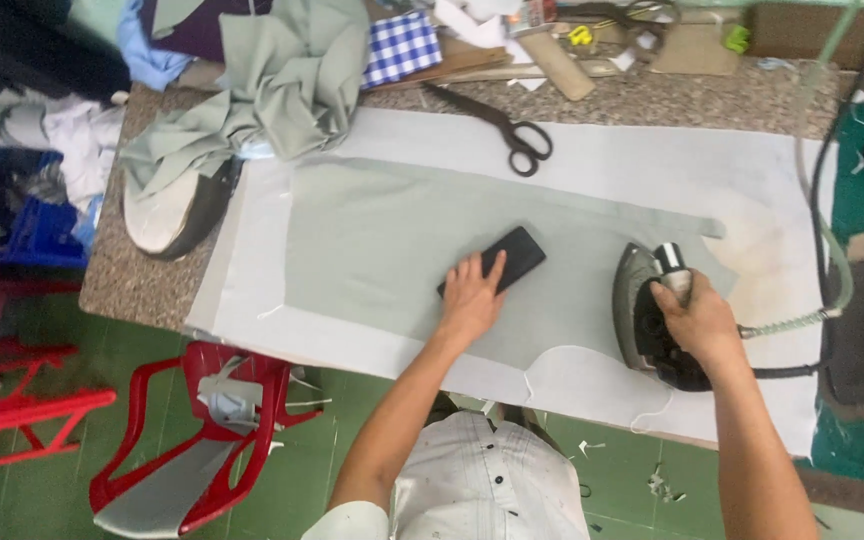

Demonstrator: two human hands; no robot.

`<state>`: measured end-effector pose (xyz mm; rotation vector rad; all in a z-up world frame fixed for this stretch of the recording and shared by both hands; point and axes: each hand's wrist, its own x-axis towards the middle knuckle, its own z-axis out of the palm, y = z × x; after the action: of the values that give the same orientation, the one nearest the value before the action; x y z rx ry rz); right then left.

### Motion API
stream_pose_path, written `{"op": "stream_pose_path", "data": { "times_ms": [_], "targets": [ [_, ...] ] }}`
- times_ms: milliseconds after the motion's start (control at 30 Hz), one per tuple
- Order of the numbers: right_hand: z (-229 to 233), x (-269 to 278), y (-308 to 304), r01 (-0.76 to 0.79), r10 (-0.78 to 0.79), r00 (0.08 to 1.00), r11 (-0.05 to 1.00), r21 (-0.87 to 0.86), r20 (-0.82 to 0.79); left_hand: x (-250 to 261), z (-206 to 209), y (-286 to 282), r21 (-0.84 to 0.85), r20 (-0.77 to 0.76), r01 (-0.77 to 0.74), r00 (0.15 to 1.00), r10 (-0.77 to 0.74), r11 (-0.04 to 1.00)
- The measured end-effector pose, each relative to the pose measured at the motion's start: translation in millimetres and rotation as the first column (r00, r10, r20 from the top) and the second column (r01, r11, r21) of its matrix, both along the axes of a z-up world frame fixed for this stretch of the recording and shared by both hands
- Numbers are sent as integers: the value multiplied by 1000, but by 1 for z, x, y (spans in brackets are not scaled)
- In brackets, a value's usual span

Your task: The person irons a piece of light green fabric on a white-covered table using a steam iron and a black pressing block. They then use scissors to trim the edges of the fabric, place the cut piece aside, and repeat the ironing and trimming process on another section of fabric.

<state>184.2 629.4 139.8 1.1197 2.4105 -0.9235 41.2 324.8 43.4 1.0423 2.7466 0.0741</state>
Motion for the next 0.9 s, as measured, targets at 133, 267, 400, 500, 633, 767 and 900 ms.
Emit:
{"op": "stream_pose_path", "data": {
  "times_ms": [133, 267, 400, 500, 633, 767, 900],
  "targets": [
    [23, -11, -10, 168, -184, 982, 960, -224, -52, -55, -13, -109, -21, -88, -248, 965, 245, 968],
    [33, -23, -35, 76, -78, 997, 995, -71, -24, -87, -25, -224, 70, -225, -466, 854, 469, 882],
    [77, -68, -107, -152, 139, 982, 983, 99, 130, -108, -38, -291, 121, -261, -533, 797, 545, 838],
    [67, -92, -162, -355, 366, 930, 921, 160, -39, -110, -26, -303, 131, -208, -490, 836, 507, 862],
    [48, -146, -268, -556, 678, 724, 681, 477, -123, -115, 0, -327, 100, 4, -539, 841, 541, 836],
    [41, -197, -367, -818, 845, 531, 491, 298, 66, -118, -1, -382, 149, 50, -504, 863, 503, 851],
    [12, -231, -445, -916, 947, 312, 280, 286, 74, -109, -6, -433, 212, 139, -590, 807, 573, 779]
  ]
}}
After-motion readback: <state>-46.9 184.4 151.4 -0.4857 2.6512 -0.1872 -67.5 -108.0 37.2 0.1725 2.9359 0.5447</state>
